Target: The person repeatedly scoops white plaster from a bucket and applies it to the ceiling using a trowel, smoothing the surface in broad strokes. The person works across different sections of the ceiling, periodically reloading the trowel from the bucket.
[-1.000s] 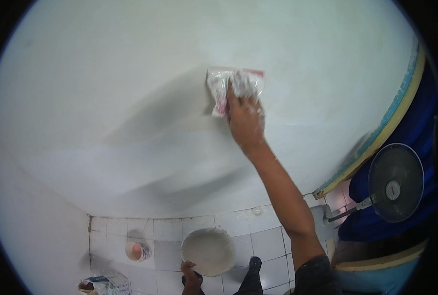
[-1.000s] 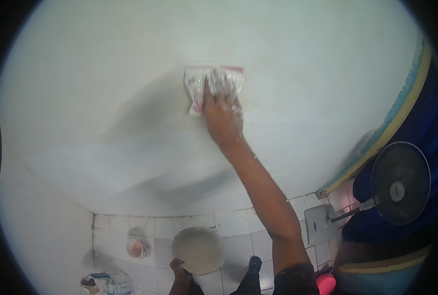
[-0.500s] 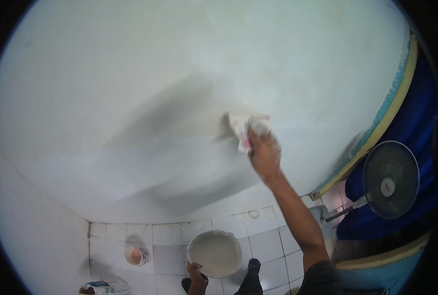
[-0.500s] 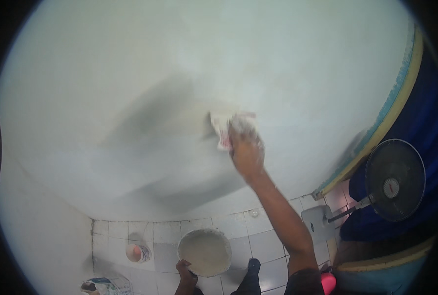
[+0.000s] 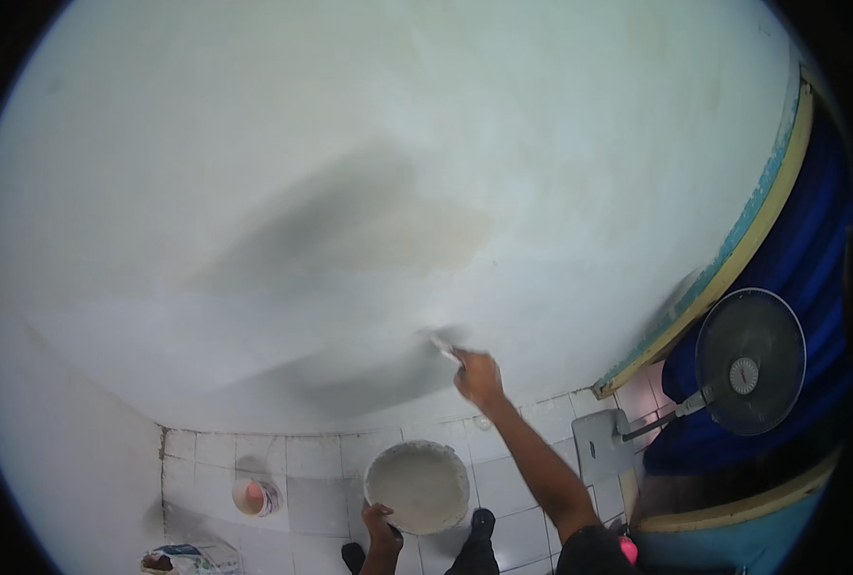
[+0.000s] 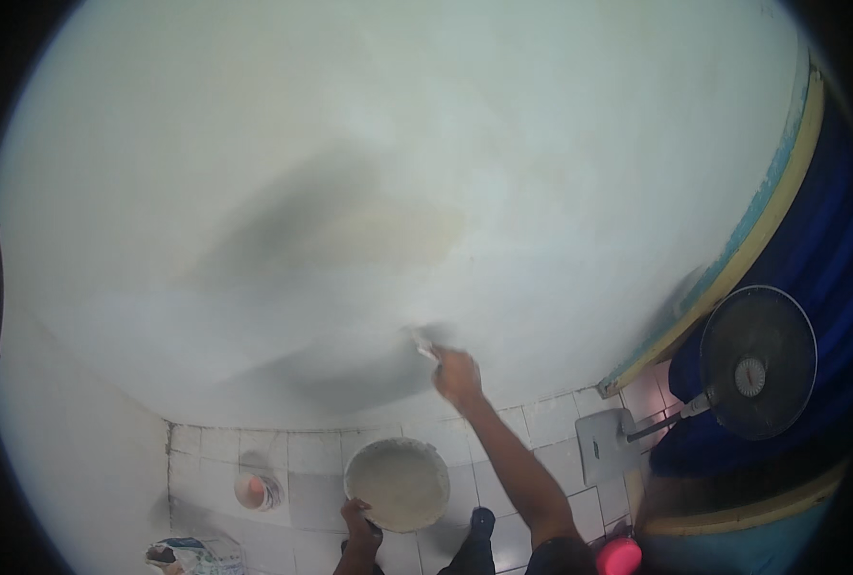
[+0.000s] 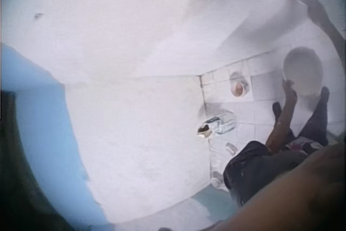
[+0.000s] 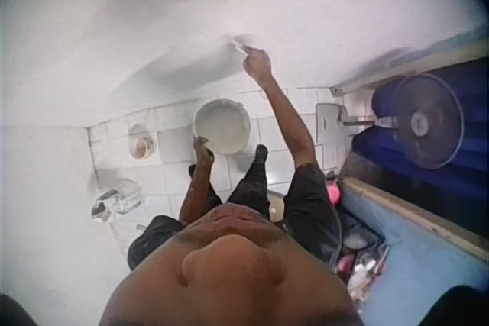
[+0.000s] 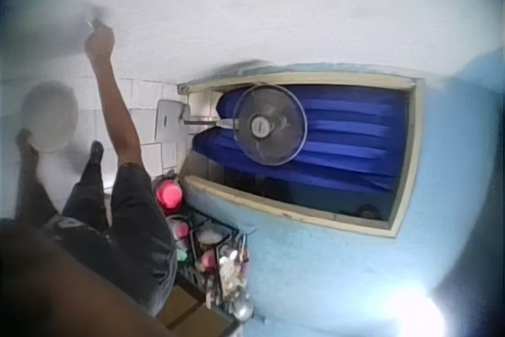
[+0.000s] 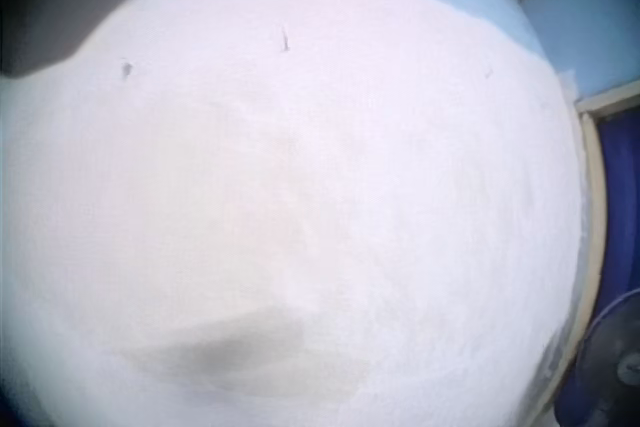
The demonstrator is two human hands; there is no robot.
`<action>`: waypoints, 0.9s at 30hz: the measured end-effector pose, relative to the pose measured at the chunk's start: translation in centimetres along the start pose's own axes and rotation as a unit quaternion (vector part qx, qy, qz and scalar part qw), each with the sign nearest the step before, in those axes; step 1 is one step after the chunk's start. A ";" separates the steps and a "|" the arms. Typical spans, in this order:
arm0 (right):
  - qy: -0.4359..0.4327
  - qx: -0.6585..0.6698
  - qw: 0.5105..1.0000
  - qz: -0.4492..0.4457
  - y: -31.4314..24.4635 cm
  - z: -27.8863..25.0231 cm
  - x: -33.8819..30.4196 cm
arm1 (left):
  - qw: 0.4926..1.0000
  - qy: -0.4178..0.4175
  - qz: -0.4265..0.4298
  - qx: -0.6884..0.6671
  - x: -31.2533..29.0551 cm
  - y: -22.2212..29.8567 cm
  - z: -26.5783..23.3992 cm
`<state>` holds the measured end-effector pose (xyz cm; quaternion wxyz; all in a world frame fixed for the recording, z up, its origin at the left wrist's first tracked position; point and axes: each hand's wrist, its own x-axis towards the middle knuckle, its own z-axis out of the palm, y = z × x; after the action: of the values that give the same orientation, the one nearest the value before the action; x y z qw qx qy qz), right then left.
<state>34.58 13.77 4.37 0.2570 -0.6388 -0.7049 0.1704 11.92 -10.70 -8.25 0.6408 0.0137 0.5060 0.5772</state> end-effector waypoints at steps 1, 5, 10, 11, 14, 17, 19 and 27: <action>0.068 0.068 0.995 -0.016 0.5 1.1 -2.2 | 1.000 -0.004 0.005 0.000 -0.7 1.0 1.6; -0.043 0.121 0.987 -0.092 -4.3 -1.5 -11.5 | 0.999 -0.012 0.044 0.019 -1.6 2.0 2.7; -0.255 -0.023 0.960 0.117 -8.3 -1.1 -16.5 | 0.993 -0.099 0.057 -0.005 -1.0 1.4 5.3; -0.259 -0.023 0.960 0.108 -7.9 -1.2 -16.7 | 0.994 -0.096 0.048 -0.002 -0.9 1.0 5.7; -0.247 -0.004 0.965 0.091 -7.0 -1.1 -16.8 | 0.996 -0.081 0.038 0.004 -0.3 0.4 6.1; -0.189 0.010 0.978 0.088 -6.8 -2.6 -16.0 | 0.995 -0.079 0.054 -0.009 -0.5 0.9 8.1; -0.175 -0.014 0.981 0.075 -6.1 -1.8 -15.9 | 0.995 -0.081 0.051 -0.019 -0.9 1.1 8.8; -0.174 0.355 0.912 0.112 -5.5 -7.7 -12.3 | 0.996 -0.080 0.039 -0.022 -1.7 2.4 10.3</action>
<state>35.16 0.28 11.97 0.3190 -0.5405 -0.5556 0.5454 17.33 -5.42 -0.72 0.6563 0.0658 0.4394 0.6098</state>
